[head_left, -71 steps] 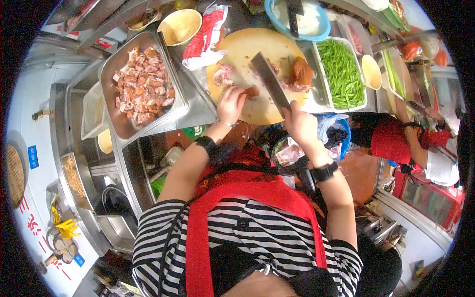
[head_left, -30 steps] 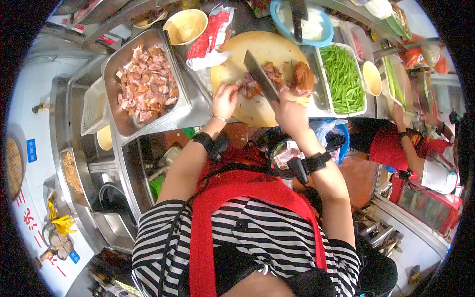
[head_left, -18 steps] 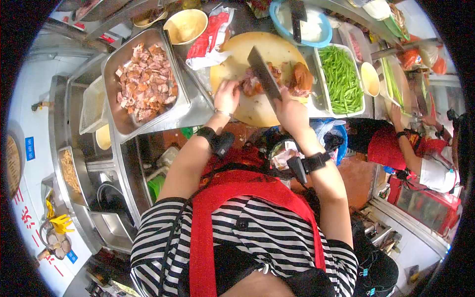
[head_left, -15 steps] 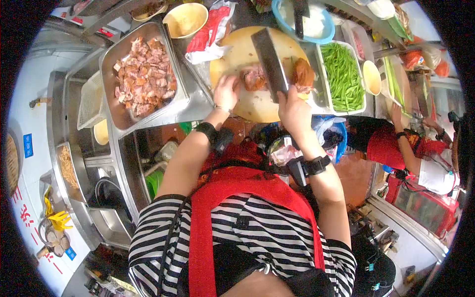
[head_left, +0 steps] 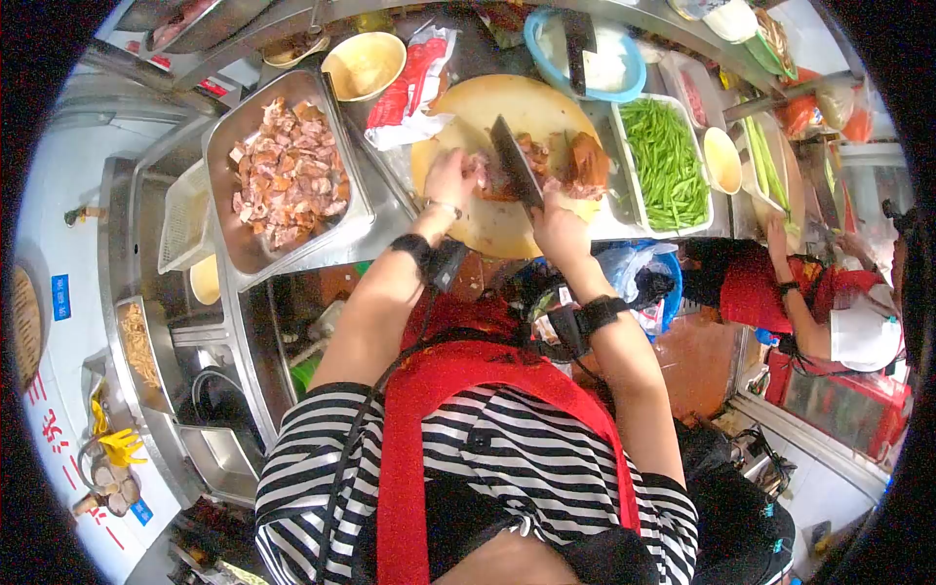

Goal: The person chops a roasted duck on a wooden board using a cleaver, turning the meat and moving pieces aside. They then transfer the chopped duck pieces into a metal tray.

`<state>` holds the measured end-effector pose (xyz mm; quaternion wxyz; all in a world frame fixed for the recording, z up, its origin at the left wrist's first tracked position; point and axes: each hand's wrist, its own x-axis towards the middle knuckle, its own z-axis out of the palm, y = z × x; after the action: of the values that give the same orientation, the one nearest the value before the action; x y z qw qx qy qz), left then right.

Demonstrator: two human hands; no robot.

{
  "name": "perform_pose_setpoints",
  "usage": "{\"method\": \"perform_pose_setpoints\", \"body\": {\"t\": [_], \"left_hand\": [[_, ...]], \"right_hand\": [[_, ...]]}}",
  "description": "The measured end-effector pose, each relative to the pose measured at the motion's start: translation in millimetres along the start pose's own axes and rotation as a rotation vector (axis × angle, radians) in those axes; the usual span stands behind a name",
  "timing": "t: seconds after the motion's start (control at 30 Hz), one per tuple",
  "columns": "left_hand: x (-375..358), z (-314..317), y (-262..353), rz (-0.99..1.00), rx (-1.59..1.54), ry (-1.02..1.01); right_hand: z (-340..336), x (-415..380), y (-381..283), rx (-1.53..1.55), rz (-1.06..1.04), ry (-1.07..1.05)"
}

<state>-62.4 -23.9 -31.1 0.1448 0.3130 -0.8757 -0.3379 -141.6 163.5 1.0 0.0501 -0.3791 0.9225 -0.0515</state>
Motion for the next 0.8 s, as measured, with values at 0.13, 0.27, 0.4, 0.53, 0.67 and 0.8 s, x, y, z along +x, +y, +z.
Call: {"method": "perform_pose_setpoints", "body": {"t": [0.13,0.27,0.4,0.53,0.67,0.8], "left_hand": [[-24.5,-3.0,-8.3,0.064,-0.17,0.193],[-42.1,-7.8,-22.4,-0.075,-0.335,0.33],[-36.6,-2.2,-16.6,0.227,-0.103,0.372],[-29.5,11.5,-20.6,0.138,-0.01,0.328],[-36.6,1.6,-25.9,0.092,-0.098,0.281],[-51.6,-10.3,-24.8,-0.056,-0.275,0.331]], "right_hand": [[-42.5,-12.2,-9.2,0.151,-0.018,0.086],[-72.7,-22.5,-26.0,0.263,-0.017,0.189],[-16.5,-6.7,-33.9,-0.108,-0.148,-0.078],[-22.0,-4.0,-26.4,-0.097,-0.187,-0.028],[-47.8,-10.7,-24.9,-0.004,-0.173,0.038],[-49.8,-19.7,-35.4,0.101,-0.158,0.033]]}}
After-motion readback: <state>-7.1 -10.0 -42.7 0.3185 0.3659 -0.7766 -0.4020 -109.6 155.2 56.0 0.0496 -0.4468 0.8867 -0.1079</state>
